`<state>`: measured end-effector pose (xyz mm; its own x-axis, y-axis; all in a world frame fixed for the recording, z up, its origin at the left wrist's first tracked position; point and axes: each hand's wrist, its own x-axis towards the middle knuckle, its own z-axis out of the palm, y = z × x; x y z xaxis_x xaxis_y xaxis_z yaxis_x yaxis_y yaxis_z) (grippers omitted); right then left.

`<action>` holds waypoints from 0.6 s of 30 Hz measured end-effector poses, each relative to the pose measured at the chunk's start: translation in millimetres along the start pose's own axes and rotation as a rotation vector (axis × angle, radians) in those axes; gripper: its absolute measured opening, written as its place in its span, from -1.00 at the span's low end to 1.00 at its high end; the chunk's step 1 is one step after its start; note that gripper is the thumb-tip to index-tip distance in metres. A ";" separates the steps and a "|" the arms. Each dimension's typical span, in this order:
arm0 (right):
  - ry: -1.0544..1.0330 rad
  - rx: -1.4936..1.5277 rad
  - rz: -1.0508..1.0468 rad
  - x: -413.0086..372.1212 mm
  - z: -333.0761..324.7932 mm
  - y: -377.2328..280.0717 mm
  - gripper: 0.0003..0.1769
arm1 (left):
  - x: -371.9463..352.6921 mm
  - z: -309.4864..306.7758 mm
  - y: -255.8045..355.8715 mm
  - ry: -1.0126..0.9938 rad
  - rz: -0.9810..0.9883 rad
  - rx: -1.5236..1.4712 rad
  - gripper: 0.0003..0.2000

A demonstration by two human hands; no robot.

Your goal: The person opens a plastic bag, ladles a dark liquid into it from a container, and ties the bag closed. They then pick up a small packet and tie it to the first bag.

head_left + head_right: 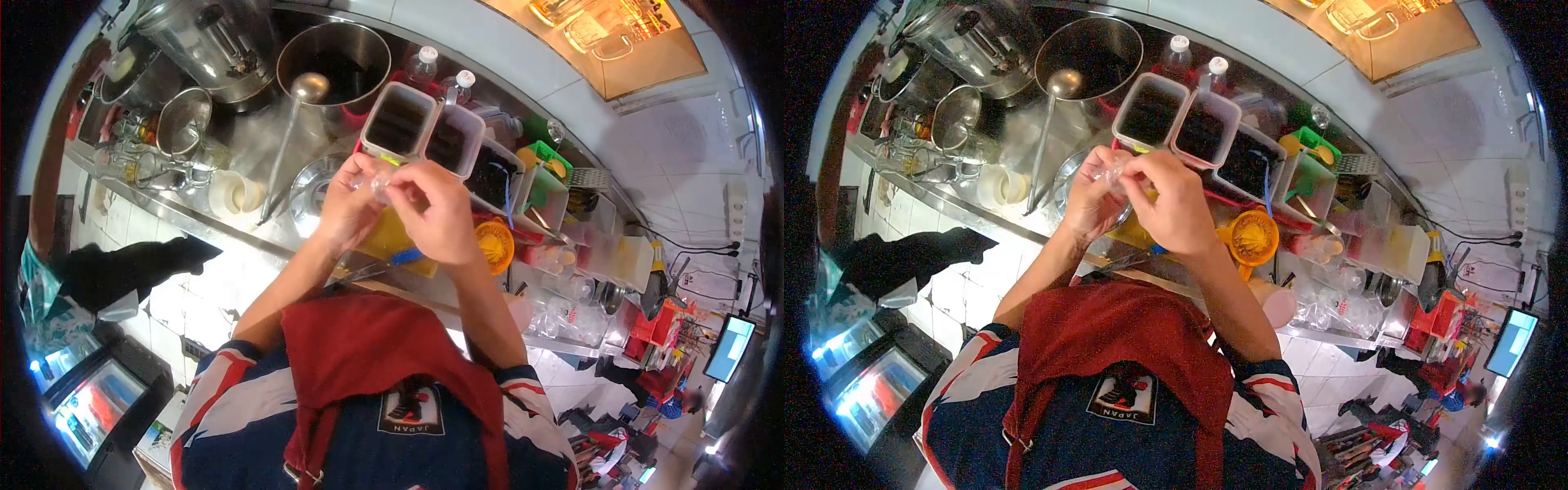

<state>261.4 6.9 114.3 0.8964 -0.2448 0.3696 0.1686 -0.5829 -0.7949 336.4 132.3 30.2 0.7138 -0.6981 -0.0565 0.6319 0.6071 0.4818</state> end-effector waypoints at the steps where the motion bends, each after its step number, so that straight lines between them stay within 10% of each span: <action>1: -0.031 0.056 0.041 -1.4 0.2 1.3 -0.79 | 0.0 0.2 -0.3 -0.030 0.004 -0.003 -0.88; 18: -0.199 -0.121 0.083 -11.5 -9.1 -7.2 -0.54 | -17.0 9.5 10.3 -0.067 -0.181 -0.139 -0.86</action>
<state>246.1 6.9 120.1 0.9703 -0.1451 0.1936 0.0513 -0.6588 -0.7506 327.9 146.8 44.5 0.5664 -0.8211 -0.0700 0.7865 0.5132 0.3435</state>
